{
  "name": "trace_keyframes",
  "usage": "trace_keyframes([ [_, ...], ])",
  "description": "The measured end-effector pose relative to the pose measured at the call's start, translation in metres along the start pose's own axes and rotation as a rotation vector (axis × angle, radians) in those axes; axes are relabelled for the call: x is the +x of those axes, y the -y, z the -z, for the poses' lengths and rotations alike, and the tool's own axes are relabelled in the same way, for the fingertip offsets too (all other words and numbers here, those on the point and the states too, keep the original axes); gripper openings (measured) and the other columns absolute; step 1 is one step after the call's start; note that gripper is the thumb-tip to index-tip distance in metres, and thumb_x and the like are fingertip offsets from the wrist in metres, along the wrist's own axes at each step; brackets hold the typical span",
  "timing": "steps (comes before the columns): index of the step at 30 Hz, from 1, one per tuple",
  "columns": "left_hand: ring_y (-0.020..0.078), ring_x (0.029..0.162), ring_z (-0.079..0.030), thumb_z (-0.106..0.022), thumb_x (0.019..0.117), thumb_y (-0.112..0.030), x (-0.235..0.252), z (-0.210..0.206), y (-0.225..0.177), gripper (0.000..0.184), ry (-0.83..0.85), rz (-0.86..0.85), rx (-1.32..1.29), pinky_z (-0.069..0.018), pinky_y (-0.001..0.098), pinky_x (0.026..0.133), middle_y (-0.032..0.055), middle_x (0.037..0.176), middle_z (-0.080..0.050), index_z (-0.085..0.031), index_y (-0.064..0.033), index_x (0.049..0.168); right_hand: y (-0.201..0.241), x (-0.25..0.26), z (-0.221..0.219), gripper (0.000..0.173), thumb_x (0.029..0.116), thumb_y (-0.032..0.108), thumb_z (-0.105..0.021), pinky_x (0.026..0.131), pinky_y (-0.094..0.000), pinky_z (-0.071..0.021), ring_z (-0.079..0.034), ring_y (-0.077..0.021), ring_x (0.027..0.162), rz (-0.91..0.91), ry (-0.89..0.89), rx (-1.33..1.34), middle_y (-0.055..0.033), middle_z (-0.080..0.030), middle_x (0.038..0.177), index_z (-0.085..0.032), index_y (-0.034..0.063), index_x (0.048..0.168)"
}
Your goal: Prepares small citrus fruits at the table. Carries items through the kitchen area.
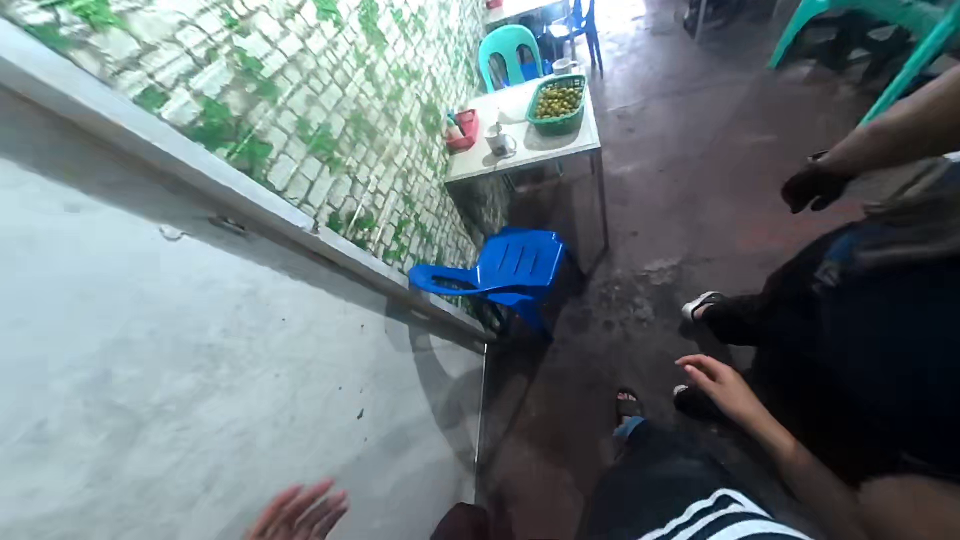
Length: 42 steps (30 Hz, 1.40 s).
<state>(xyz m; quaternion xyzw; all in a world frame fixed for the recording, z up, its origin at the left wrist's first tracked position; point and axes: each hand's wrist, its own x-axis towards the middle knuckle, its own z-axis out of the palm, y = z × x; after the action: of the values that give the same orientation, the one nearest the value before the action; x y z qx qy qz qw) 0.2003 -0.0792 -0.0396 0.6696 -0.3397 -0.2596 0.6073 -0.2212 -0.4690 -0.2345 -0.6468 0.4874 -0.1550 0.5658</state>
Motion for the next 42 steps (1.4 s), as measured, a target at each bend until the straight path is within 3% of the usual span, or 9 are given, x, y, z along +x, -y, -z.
trace_keyframes([
  [4, 0.0181, 0.091, -0.074, -0.053, 0.1024, -0.047, 0.130, -0.087, -0.015, 0.044, 0.048, -0.423, -0.754, -0.0610, 0.0401, 0.089, 0.0025, 0.102, -0.076, -0.070, -0.0156, 0.128, 0.023, 0.037, 0.033, 0.031, 0.1075, 0.013, -0.048, 0.094, -0.0452, -0.0560, -0.069, -0.0288, 0.106, 0.013, -0.149, 0.085, -0.0236, -0.066, 0.125, -0.062, -0.0060, 0.128],
  [8, 0.0107, 0.102, -0.071, -0.048, 0.1066, -0.041, 0.260, -0.166, -0.013, 0.033, 0.195, -0.193, -0.436, -0.0566, 0.0391, 0.099, -0.0087, 0.114, -0.074, -0.067, -0.0288, 0.130, 0.023, 0.057, 0.069, 0.034, 0.1080, 0.017, -0.047, 0.094, -0.0395, -0.0567, -0.068, -0.0233, 0.109, -0.076, -0.277, 0.185, -0.0201, -0.065, 0.128, -0.062, -0.0024, 0.131],
  [14, 0.0127, 0.091, -0.072, -0.045, 0.1080, -0.032, 0.359, -0.309, -0.049, 0.033, 0.494, -0.128, -0.448, -0.0600, 0.0367, 0.092, -0.0035, 0.103, -0.075, -0.060, -0.0202, 0.134, -0.006, 0.073, 0.008, 0.042, 0.1067, 0.024, -0.048, 0.100, -0.0417, -0.0556, -0.064, -0.0231, 0.121, -0.228, 0.108, 0.628, -0.0122, -0.059, 0.142, -0.052, 0.0029, 0.143],
  [17, 0.0052, 0.094, -0.070, -0.056, 0.1025, -0.047, 0.404, -0.360, -0.044, 0.027, 0.714, -0.060, -0.231, -0.0599, 0.0287, 0.088, -0.0142, 0.107, -0.073, -0.064, -0.0363, 0.126, -0.030, 0.067, 0.031, 0.043, 0.1070, 0.020, -0.048, 0.104, -0.0462, -0.0524, -0.059, -0.0262, 0.128, -0.347, -0.380, 0.709, -0.0149, -0.059, 0.143, -0.049, 0.0005, 0.145],
  [19, 0.0054, 0.095, -0.069, -0.060, 0.1007, -0.047, 0.436, -0.381, -0.043, 0.028, 0.813, -0.039, -0.220, -0.0594, 0.0289, 0.088, -0.0140, 0.110, -0.072, -0.064, -0.0351, 0.126, -0.028, 0.069, 0.043, 0.048, 0.1118, 0.019, -0.039, 0.115, -0.0508, -0.0377, -0.045, -0.0345, 0.141, -0.582, -0.789, 0.645, -0.0255, -0.043, 0.155, -0.037, -0.0041, 0.153],
  [21, 0.0043, 0.094, -0.069, -0.061, 0.0999, -0.048, 0.471, -0.399, -0.041, 0.030, 0.848, -0.040, -0.265, -0.0594, 0.0281, 0.088, -0.0147, 0.108, -0.072, -0.065, -0.0343, 0.126, -0.024, 0.105, 0.030, 0.042, 0.1099, 0.018, -0.044, 0.100, -0.0486, -0.0483, -0.056, -0.0344, 0.123, -0.656, -0.965, 0.606, -0.0282, -0.050, 0.144, -0.047, -0.0062, 0.145],
  [26, 0.0072, 0.093, -0.071, -0.058, 0.1024, -0.045, 0.563, -0.437, -0.017, 0.030, 0.895, 0.077, -0.357, -0.0606, 0.0288, 0.087, -0.0089, 0.106, -0.072, -0.066, -0.0285, 0.126, 0.026, 0.181, 0.010, 0.036, 0.1116, 0.022, -0.043, 0.091, -0.0410, -0.0555, -0.067, -0.0255, 0.107, -0.637, -0.415, 0.681, -0.0194, -0.064, 0.129, -0.060, -0.0009, 0.134],
  [32, 0.0139, 0.086, -0.071, -0.041, 0.1084, -0.018, 0.647, -0.475, 0.034, 0.028, 0.777, 0.248, -0.150, -0.0602, 0.0338, 0.083, 0.0028, 0.100, -0.071, -0.058, -0.0091, 0.129, 0.069, 0.282, 0.046, 0.034, 0.1102, 0.019, -0.047, 0.091, -0.0465, -0.0543, -0.066, -0.0318, 0.108, -0.574, -0.670, 0.481, -0.0244, -0.064, 0.127, -0.061, -0.0040, 0.131],
  [42, 0.0275, 0.106, -0.070, -0.043, 0.1114, -0.025, 0.750, -0.515, 0.128, 0.043, 0.332, 0.796, -0.332, -0.0582, 0.0439, 0.088, 0.0175, 0.127, -0.065, -0.040, -0.0057, 0.150, 0.100, 0.471, 0.116, 0.035, 0.1107, 0.019, -0.045, 0.094, -0.0477, -0.0533, -0.065, -0.0336, 0.113, -0.566, -0.252, 0.302, -0.0260, -0.062, 0.131, -0.059, -0.0042, 0.134],
])
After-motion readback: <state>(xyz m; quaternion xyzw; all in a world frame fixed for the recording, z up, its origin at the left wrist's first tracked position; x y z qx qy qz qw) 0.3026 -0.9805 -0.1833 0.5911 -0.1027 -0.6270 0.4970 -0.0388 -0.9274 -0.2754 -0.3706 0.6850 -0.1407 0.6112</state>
